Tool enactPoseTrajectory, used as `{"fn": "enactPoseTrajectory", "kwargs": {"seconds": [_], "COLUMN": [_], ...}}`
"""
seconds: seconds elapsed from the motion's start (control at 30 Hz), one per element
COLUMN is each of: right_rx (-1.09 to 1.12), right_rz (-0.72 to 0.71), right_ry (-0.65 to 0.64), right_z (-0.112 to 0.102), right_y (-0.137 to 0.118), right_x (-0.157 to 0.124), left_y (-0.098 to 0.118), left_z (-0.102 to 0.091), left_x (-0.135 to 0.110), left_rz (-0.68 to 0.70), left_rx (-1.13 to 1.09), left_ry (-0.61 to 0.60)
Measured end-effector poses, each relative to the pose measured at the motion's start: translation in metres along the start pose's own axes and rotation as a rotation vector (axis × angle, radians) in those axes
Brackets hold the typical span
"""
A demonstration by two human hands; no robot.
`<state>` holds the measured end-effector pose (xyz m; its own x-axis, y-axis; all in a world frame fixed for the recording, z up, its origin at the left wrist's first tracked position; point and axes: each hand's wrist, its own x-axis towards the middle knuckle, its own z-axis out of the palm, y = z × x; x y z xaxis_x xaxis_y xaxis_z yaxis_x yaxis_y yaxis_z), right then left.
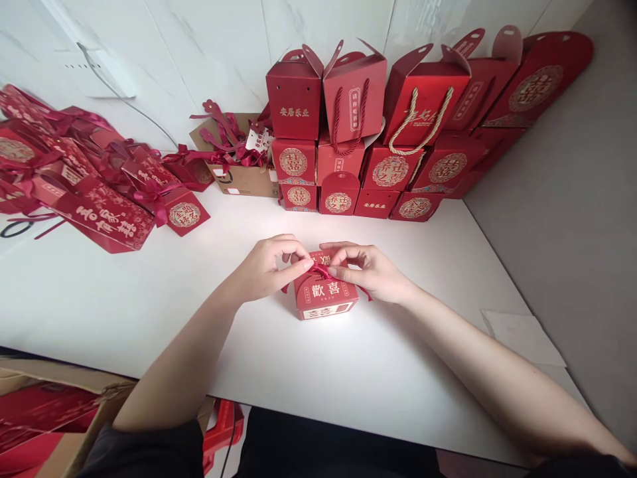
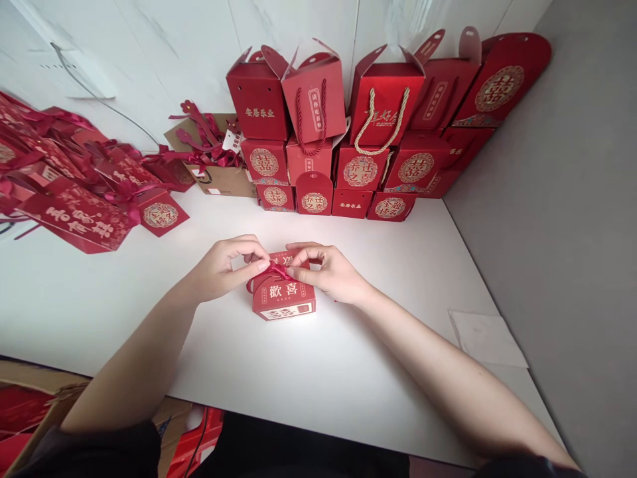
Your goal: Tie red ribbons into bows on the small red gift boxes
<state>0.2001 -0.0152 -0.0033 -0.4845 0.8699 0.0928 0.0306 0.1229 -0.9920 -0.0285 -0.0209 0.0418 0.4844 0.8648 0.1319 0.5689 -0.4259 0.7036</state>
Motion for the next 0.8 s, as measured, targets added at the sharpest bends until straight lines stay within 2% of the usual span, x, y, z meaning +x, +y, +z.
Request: {"fn": "enactPoseTrajectory", "kwargs": {"seconds": [0.1,0.23,0.57,0.8], "right_rx": [-0.013,-0.025,-0.099,-0.275], "right_rz": [-0.008,0.002,0.084,0.167], "right_ry": [-0.006,-0.009,0.013,0.111], "right_z": [0.0,0.0,-0.013,-0.019], "right_y": [0.0,-0.002,-0.011,-0.02], "right_x": [0.0,0.0,-0.001,-0.003], "left_y": [-0.001,-0.001,0.004,0.001], "left_z": [0.002,-0.001,-0.009,-0.006], "left_x": [0.002,0.002,-0.005,-0.006], "left_rz": [-0.083,-0.111,-0.077,-0.097], "left_rx": [-0.106,-0.128,-0.018,0.051], "left_ry": [-0.01,-0.008,-0.046,0.018]}}
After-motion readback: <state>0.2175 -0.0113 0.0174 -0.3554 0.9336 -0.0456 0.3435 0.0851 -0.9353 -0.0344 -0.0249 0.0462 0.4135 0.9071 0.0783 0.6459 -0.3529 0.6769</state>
